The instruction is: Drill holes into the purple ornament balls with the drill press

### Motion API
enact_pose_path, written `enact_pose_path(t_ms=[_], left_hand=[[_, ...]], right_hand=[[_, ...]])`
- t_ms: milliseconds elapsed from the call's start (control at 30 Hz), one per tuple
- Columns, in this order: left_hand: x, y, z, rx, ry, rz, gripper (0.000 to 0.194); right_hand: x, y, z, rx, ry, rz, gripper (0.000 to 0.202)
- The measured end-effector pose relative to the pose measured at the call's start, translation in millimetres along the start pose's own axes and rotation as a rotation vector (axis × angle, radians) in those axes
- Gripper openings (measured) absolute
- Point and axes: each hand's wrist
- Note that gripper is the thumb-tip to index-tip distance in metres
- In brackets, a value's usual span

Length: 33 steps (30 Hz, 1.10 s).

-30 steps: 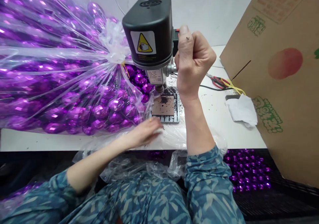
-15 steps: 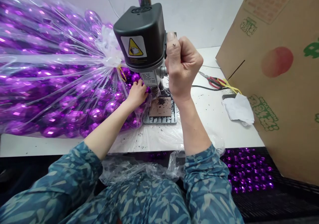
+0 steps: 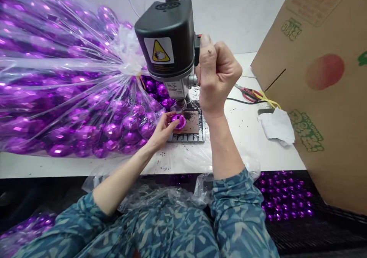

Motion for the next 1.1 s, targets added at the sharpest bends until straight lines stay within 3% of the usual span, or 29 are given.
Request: enact_pose_path(t_ms=[133,267,467,700,900,1100], left_hand=[[12,-1.4,11,-0.053,-0.129,-0.086,0.032],[19,-8.3,18,-0.107,-0.146,-0.041,0.037],[24,-7.0,35,0.039,-0.012,-0.063,0.051],[30,-2.5,44,0.222,0.148,-0.071,0.044],[30,2.8,48,0.355,0.263,-0.034,0.05],[28,8.7,51,0.39,0.337,-0.031,0.047]], right_hand=[[0,-1,-2,-0.002,-0.026,0.0,0.058],[-1,-2,-2,-0.06,0.0,-0.015,0.06],[-2,0,0,-0.118,0.033,-0.033,0.064],[-2,1,-1,-0.104,-0.038,-0.041,0.063],[-2,-2,-7,-0.163,0.053,-0.015,0.064],[-1,-1,-5,-0.085,-0.058,-0.02,0.062]])
Point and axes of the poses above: each hand's wrist, its own x-axis towards the middle knuckle, its own y-axis out of the palm, z = x × y, and after that the axes turned 9 degrees about y, right-handed
